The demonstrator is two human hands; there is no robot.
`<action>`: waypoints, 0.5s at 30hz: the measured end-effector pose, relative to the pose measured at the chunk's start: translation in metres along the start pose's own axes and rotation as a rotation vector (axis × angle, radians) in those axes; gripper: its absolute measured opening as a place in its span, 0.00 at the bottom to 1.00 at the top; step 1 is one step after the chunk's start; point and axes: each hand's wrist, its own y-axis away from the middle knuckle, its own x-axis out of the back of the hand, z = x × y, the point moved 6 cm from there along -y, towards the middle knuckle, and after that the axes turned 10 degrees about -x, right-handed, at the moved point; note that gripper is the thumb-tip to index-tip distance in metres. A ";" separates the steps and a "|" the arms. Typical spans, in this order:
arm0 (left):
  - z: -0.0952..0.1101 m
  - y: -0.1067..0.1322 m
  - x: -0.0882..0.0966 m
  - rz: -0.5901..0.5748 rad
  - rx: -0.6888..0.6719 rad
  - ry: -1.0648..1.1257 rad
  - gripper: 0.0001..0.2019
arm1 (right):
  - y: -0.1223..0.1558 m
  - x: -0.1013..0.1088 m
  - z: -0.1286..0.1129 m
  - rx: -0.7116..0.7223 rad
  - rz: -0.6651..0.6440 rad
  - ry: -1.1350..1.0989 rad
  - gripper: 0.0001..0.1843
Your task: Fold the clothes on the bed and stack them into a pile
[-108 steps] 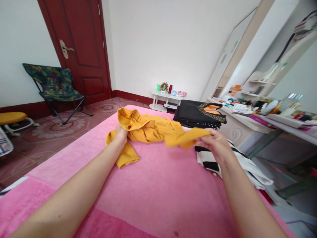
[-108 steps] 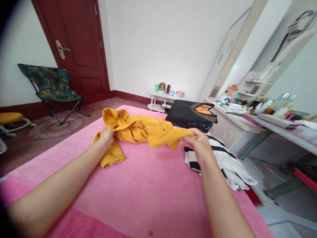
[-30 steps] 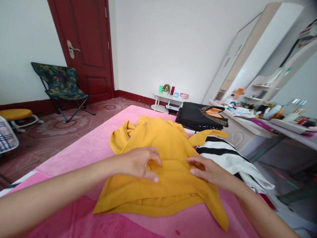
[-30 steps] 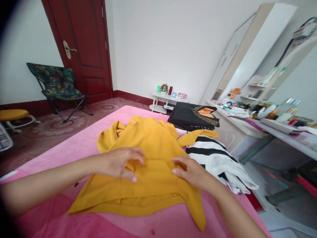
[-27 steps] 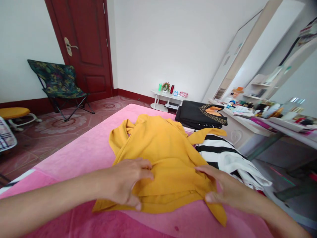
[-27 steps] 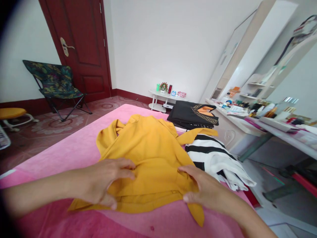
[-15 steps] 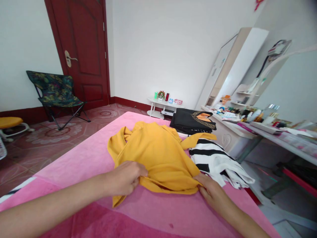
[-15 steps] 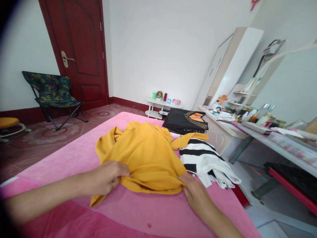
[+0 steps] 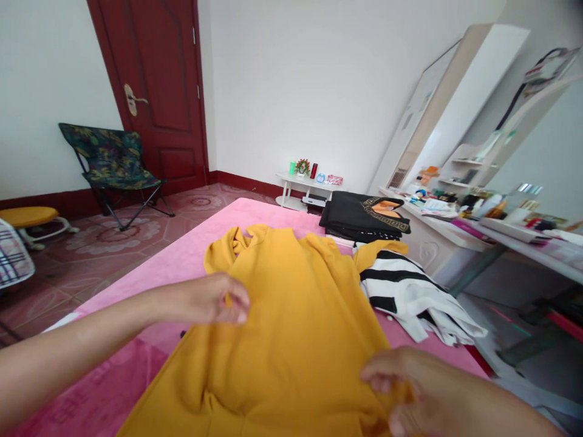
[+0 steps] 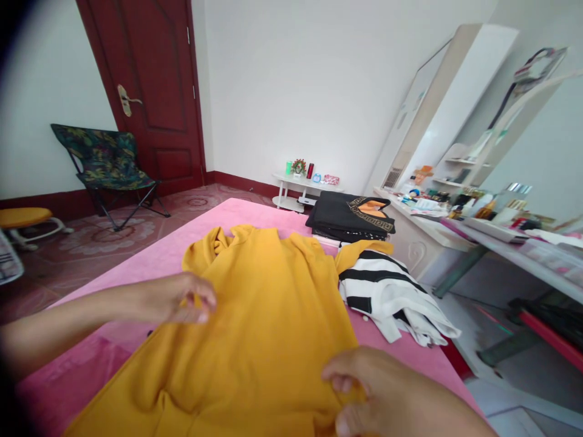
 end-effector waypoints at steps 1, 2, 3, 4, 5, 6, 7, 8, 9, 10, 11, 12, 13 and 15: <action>-0.022 -0.006 0.018 0.188 0.061 -0.166 0.13 | -0.014 0.005 -0.004 0.005 0.011 -0.027 0.19; -0.043 -0.010 0.034 0.352 0.148 -0.327 0.14 | -0.031 0.010 -0.008 0.025 0.029 -0.059 0.19; -0.064 -0.012 0.045 0.448 0.258 -0.450 0.20 | -0.049 0.014 -0.012 0.059 0.056 -0.089 0.18; -0.084 -0.013 0.053 0.510 0.370 -0.523 0.28 | -0.068 0.016 -0.015 0.101 0.100 -0.118 0.18; -0.101 -0.014 0.057 0.535 0.468 -0.555 0.36 | -0.087 0.016 -0.017 0.144 0.140 -0.143 0.17; -0.117 -0.016 0.059 0.538 0.549 -0.555 0.42 | -0.105 0.013 -0.016 0.182 0.180 -0.161 0.17; -0.129 -0.018 0.059 0.533 0.608 -0.536 0.44 | -0.122 0.009 -0.014 0.212 0.230 -0.172 0.16; -0.139 -0.019 0.059 0.528 0.650 -0.517 0.45 | -0.138 0.004 -0.011 0.225 0.290 -0.173 0.14; -0.146 -0.021 0.058 0.528 0.677 -0.507 0.44 | -0.150 0.000 -0.006 0.221 0.361 -0.163 0.12; -0.151 -0.023 0.058 0.532 0.693 -0.509 0.41 | -0.160 -0.004 -0.002 0.204 0.436 -0.142 0.09; -0.154 -0.026 0.059 0.534 0.699 -0.518 0.38 | -0.166 -0.007 0.002 0.183 0.508 -0.114 0.08; -0.155 -0.029 0.059 0.528 0.695 -0.528 0.34 | -0.170 -0.009 0.005 0.164 0.562 -0.089 0.07; -0.156 -0.032 0.060 0.517 0.683 -0.538 0.29 | -0.171 -0.010 0.007 0.154 0.593 -0.075 0.07; -0.155 -0.037 0.062 0.492 0.650 -0.561 0.21 | -0.170 -0.011 0.007 0.180 0.589 -0.098 0.07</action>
